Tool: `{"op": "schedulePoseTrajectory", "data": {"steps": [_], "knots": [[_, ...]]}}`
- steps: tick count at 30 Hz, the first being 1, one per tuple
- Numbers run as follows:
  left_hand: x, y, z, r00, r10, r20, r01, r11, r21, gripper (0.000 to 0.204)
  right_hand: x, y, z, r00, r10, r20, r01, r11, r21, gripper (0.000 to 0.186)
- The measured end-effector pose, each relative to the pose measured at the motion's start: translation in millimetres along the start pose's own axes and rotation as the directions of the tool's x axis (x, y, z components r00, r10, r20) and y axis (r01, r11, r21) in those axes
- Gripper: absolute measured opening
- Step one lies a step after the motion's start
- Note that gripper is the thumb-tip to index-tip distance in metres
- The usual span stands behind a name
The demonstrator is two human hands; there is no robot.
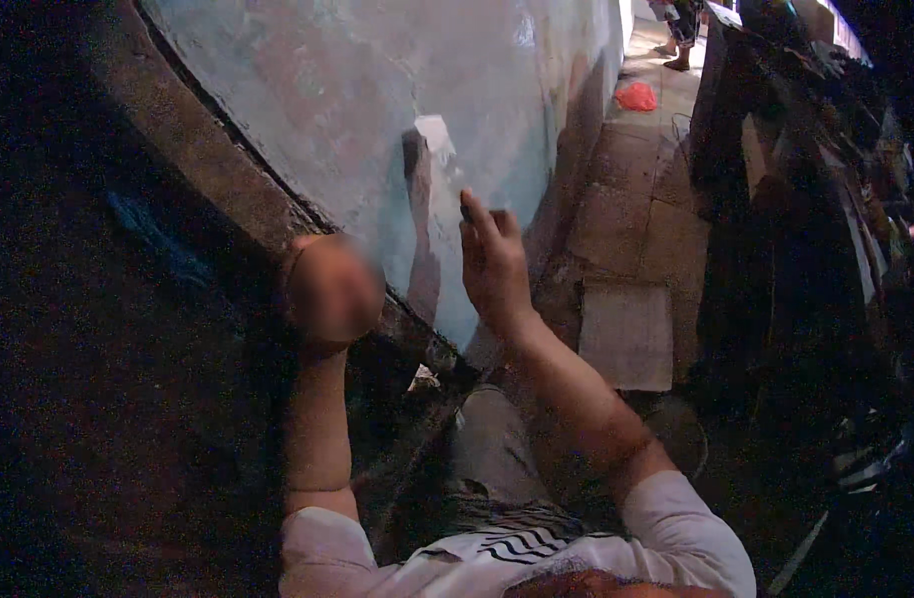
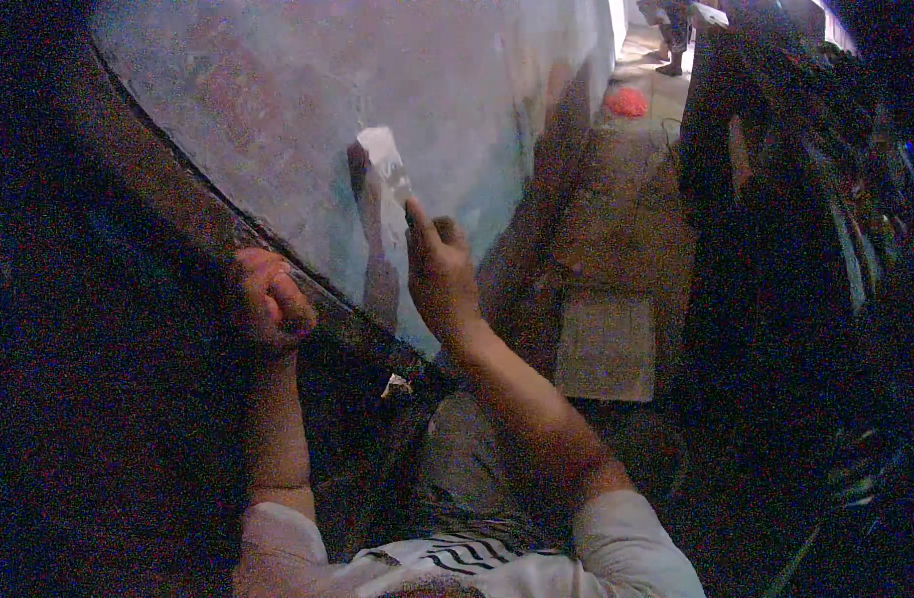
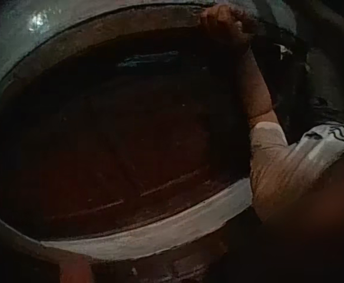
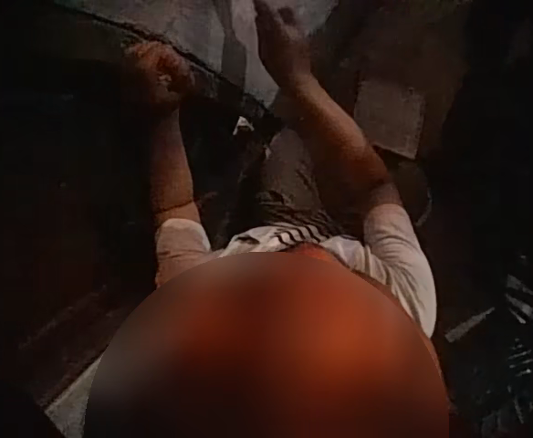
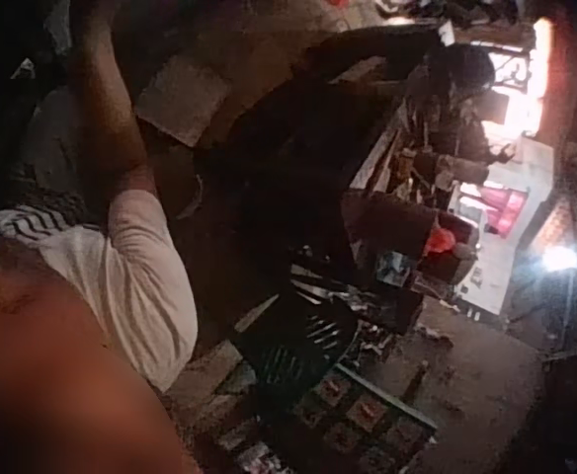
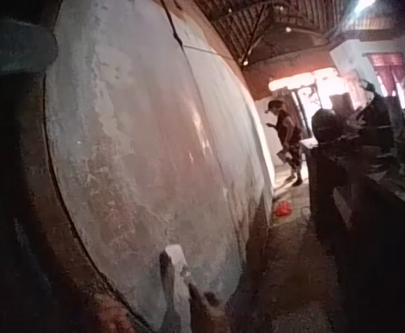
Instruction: The person applies plaster to a wall using a putty knife after taking it from a tray and a bucket.
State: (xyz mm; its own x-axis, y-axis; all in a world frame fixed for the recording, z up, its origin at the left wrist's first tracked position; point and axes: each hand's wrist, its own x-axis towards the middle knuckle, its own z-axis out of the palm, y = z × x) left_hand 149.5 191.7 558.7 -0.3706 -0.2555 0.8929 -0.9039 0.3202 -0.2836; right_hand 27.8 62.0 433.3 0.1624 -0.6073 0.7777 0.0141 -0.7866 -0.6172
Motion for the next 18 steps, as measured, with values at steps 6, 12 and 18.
{"op": "schedulePoseTrajectory", "data": {"steps": [6, 12, 18], "knots": [[3.7, -5.4, -4.5, 0.996, 0.01, 0.086, -0.008, 1.0, -0.023, 0.008, 5.9, -2.6, 3.1, 0.999, -0.001, 0.042, 0.001, 1.0, -0.001, 0.04], [-6.1, -6.4, -2.8, 0.999, 0.013, 0.039, -0.013, 1.0, 0.003, 0.009, 13.5, -2.7, 12.0, 1.0, 0.022, -0.02, -0.022, 1.0, 0.016, 0.042], [-6.4, -2.9, -2.7, 0.999, 0.029, 0.023, -0.03, 0.998, 0.053, 0.011, 8.9, -0.3, 18.1, 0.99, 0.079, 0.119, -0.08, 0.997, 0.01, 0.043]]}}
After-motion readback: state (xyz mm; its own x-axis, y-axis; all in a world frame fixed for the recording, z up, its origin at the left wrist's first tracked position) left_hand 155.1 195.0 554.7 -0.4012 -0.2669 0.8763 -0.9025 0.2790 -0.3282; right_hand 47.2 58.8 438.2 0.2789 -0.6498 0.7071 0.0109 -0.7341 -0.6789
